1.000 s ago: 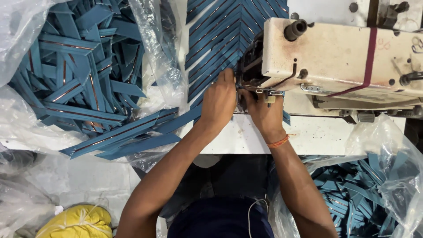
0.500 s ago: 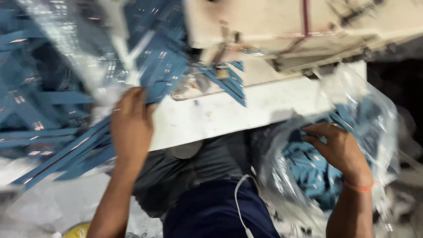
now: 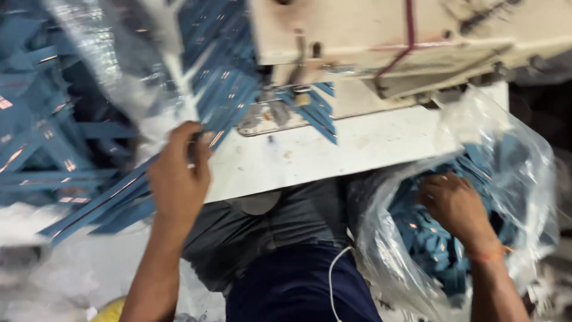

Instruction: Stitching blue strap components using an industrial sewing machine in a manufacturing environment.

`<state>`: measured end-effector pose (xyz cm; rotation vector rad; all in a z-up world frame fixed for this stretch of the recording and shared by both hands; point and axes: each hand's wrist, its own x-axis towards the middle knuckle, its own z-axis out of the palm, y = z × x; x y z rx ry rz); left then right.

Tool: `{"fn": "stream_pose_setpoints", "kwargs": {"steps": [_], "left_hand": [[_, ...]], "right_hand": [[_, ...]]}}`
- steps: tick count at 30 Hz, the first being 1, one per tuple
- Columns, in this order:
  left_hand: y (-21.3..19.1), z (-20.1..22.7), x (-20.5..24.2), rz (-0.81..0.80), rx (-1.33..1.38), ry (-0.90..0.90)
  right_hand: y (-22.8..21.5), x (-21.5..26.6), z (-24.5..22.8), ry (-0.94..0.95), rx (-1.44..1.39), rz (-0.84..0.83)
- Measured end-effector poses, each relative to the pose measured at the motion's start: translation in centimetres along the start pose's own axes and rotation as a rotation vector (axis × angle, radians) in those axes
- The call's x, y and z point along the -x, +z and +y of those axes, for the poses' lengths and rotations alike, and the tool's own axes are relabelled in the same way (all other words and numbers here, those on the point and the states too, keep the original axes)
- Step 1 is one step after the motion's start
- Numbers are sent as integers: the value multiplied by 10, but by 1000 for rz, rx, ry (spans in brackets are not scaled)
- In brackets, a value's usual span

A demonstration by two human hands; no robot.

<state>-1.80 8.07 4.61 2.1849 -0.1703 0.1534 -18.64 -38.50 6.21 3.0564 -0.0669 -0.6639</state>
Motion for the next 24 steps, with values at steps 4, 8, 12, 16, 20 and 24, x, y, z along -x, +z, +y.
{"fn": "stream_pose_setpoints", "kwargs": {"steps": [4, 8, 12, 16, 20, 24], "left_hand": [[5, 10, 1, -7, -178, 113], [22, 24, -6, -125, -374, 260], [65, 4, -10, -162, -319, 281], [80, -14, -12, -112, -487, 356], [75, -10, -10, -127, -534, 349], [75, -4, -14, -110, -498, 344]], "right_hand": [[-25, -6, -4, -191, -307, 65], [-29, 3, -14, 64, -930, 243], [-55, -55, -96, 305, -907, 278], [-65, -104, -155, -383, -623, 387], [-54, -132, -183, -317, -663, 279], [-45, -154, -204, -168, -640, 308]]}}
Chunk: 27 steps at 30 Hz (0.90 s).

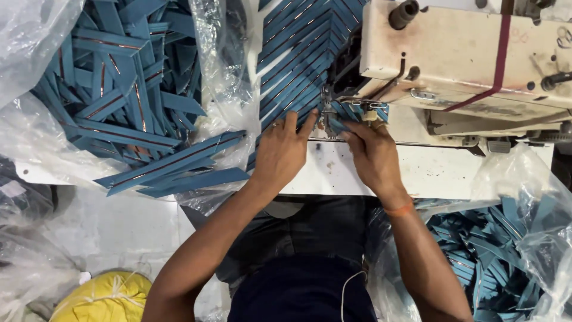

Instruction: Stitching blue strap components using an industrial sewing machine in a manufacturing environment.

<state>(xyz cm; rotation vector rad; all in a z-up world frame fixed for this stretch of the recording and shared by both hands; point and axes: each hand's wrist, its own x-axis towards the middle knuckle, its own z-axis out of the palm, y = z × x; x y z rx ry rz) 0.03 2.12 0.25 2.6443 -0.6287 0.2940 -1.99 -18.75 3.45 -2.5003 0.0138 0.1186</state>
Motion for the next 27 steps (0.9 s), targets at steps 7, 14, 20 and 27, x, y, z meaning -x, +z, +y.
{"fn": "stream_pose_setpoints", "kwargs": {"steps": [7, 14, 20, 27], "left_hand": [[6, 4, -6, -54, -25, 5], [5, 10, -10, -66, -39, -35], [7, 7, -13, -89, -65, -26], [8, 1, -20, -106, -21, -13]], "right_hand": [[22, -6, -15, -185, 45, 214], [26, -8, -21, -236, 151, 221], [28, -13, -18, -228, 194, 191], [32, -23, -12, -222, 316, 173]]}}
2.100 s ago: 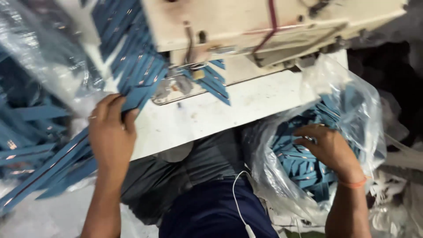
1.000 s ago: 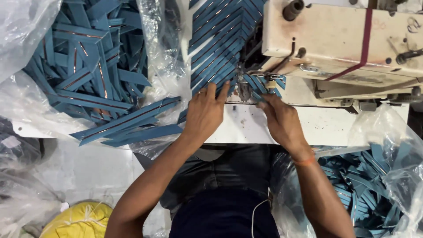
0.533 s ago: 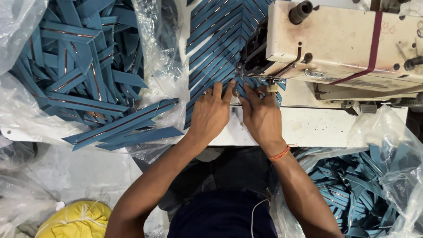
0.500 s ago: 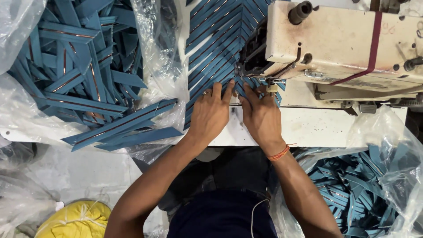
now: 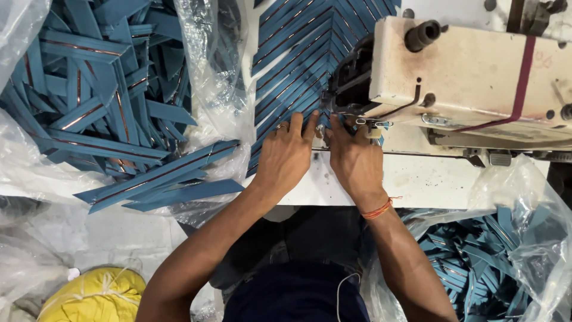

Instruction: Stitching blue strap components using an industrial sewing machine in a manufacturing environment.

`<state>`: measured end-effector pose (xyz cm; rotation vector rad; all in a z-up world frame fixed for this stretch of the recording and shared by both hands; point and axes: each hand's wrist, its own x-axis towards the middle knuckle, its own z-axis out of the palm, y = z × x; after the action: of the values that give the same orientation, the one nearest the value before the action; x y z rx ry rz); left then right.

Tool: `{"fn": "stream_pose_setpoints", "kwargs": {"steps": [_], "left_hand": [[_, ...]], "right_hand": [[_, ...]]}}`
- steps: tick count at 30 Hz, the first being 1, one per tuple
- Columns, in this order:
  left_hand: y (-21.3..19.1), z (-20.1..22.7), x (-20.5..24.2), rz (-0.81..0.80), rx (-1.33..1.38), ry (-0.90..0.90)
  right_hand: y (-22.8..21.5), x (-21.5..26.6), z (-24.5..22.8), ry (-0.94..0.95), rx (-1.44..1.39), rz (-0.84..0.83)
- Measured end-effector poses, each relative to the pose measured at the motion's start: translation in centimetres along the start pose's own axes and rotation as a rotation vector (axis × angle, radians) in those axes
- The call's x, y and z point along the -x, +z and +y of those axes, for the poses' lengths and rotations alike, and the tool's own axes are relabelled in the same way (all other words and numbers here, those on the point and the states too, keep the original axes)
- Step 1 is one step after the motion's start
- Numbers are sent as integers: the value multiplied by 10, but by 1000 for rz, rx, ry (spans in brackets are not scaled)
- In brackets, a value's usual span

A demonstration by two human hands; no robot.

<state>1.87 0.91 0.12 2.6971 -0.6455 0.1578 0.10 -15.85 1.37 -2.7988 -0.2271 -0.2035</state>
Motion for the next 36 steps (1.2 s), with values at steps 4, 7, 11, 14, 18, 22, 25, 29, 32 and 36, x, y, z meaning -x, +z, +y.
{"fn": "stream_pose_setpoints", "kwargs": {"steps": [4, 7, 11, 14, 18, 22, 25, 29, 32, 36], "left_hand": [[2, 1, -5, -18, -4, -15], [7, 2, -9, -9, -33, -22], [7, 1, -15, 23, -20, -32], [11, 0, -19, 16, -54, -40], [13, -2, -22, 60, -60, -52], [8, -5, -17, 96, 9, -51], [-14, -18, 12, 208, 93, -76], [-78, -59, 85, 268, 41, -272], [-90, -90, 121, 183, 23, -357], [-84, -98, 126, 260, -22, -308]], "right_hand": [[2, -4, 3, -11, 52, 0], [0, -9, 3, -36, 42, 23], [-3, -17, -1, -82, -6, 49], [1, -19, 2, -59, -24, 33], [10, -20, 10, 7, -24, -13], [-10, -11, 7, -13, -35, 34], [-50, 27, 32, -4, -98, 49], [-120, 115, 88, 519, 187, -458], [-105, 197, 151, 601, 209, -684], [-75, 263, 210, 568, -6, -624]]}}
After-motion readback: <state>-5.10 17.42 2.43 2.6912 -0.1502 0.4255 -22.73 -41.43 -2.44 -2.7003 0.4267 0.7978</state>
